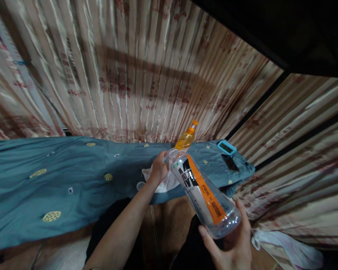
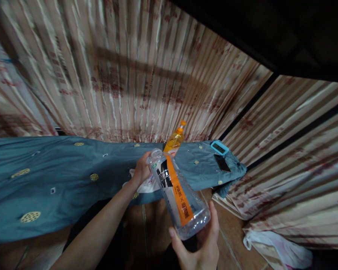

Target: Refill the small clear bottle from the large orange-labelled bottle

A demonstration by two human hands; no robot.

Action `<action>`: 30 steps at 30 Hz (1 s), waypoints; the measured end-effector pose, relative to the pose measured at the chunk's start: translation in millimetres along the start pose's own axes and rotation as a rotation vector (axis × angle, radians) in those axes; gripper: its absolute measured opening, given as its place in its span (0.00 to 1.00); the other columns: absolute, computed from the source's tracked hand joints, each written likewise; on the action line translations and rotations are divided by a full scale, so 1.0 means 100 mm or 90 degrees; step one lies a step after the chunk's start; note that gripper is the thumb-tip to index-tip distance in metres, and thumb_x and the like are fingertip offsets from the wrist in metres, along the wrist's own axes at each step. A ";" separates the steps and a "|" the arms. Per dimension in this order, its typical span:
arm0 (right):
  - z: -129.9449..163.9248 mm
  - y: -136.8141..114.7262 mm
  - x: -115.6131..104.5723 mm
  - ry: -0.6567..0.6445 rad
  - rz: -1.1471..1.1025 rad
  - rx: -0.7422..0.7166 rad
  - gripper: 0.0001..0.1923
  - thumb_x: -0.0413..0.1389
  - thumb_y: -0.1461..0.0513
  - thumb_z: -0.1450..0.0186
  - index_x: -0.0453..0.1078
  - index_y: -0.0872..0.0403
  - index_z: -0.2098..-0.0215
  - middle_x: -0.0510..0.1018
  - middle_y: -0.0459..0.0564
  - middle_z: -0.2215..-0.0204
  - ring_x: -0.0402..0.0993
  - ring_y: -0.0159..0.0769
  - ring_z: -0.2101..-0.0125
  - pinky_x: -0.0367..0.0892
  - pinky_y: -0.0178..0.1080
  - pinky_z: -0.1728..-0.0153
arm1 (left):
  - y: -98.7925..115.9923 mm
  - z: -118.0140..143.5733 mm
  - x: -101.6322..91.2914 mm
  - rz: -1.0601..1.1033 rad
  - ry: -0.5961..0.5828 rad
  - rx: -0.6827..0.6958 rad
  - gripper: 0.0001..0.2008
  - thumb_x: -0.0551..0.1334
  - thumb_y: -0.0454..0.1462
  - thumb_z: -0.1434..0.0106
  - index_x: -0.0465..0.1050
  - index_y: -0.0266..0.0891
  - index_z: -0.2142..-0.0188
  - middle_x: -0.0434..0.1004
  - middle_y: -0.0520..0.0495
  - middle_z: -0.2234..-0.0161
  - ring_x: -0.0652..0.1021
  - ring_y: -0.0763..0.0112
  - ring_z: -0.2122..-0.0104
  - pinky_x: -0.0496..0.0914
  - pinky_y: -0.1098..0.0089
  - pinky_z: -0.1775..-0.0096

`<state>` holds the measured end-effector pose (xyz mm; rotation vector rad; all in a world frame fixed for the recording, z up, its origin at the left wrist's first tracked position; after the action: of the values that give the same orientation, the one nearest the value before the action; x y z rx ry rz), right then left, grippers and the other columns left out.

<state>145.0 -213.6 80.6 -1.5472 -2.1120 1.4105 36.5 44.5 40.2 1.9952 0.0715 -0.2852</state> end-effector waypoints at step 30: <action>0.01 0.00 0.05 0.027 -0.051 0.129 0.56 0.65 0.47 0.51 0.45 0.56 0.33 0.61 0.63 0.39 0.63 0.54 0.43 0.66 0.51 0.48 | -0.09 0.00 0.01 -0.010 -0.010 -0.003 0.15 0.59 0.43 0.40 0.71 0.36 0.57 0.79 0.41 0.58 0.78 0.58 0.57 0.71 0.61 0.54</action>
<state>142.2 -209.7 78.3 -1.3879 -1.9169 1.4988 36.3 48.6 32.4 1.9877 0.0772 -0.3104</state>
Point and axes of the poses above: each hand's wrist, its own z-axis away from the middle knuckle, its own x-axis out of the palm, y = z × x, the point moved 4 cm from there along -z, towards the middle knuckle
